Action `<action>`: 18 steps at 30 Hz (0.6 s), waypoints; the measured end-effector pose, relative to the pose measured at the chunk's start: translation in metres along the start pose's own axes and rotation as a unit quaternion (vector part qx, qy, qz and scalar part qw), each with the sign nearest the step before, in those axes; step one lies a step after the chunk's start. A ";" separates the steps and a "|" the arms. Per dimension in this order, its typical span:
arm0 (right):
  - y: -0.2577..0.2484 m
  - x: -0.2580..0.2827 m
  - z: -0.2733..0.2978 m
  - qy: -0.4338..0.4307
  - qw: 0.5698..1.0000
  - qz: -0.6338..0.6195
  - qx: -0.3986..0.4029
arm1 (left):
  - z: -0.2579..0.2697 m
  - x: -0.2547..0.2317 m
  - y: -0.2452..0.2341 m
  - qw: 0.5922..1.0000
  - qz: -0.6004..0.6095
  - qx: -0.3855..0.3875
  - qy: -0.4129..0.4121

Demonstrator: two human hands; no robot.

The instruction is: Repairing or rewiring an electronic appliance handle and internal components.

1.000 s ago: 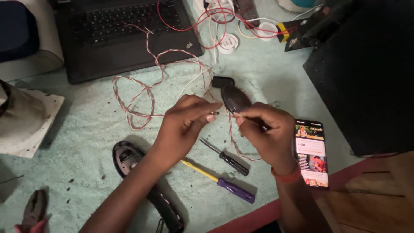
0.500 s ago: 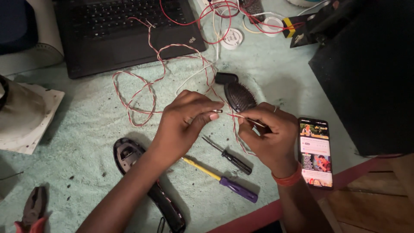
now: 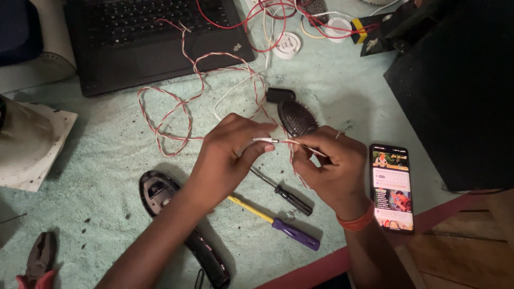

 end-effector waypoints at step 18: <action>0.014 -0.005 -0.002 0.030 1.000 0.007 -0.003 | 0.002 0.010 0.006 0.994 0.081 -0.017 -0.067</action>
Point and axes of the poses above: each hand's wrist, its own z-axis away from the middle knuckle, its own y-axis out of the palm, x = y × z, the point moved 7 cm from there along -z, towards the middle knuckle, and after that the axes turned 14 degrees about x, right-handed, at the moved point
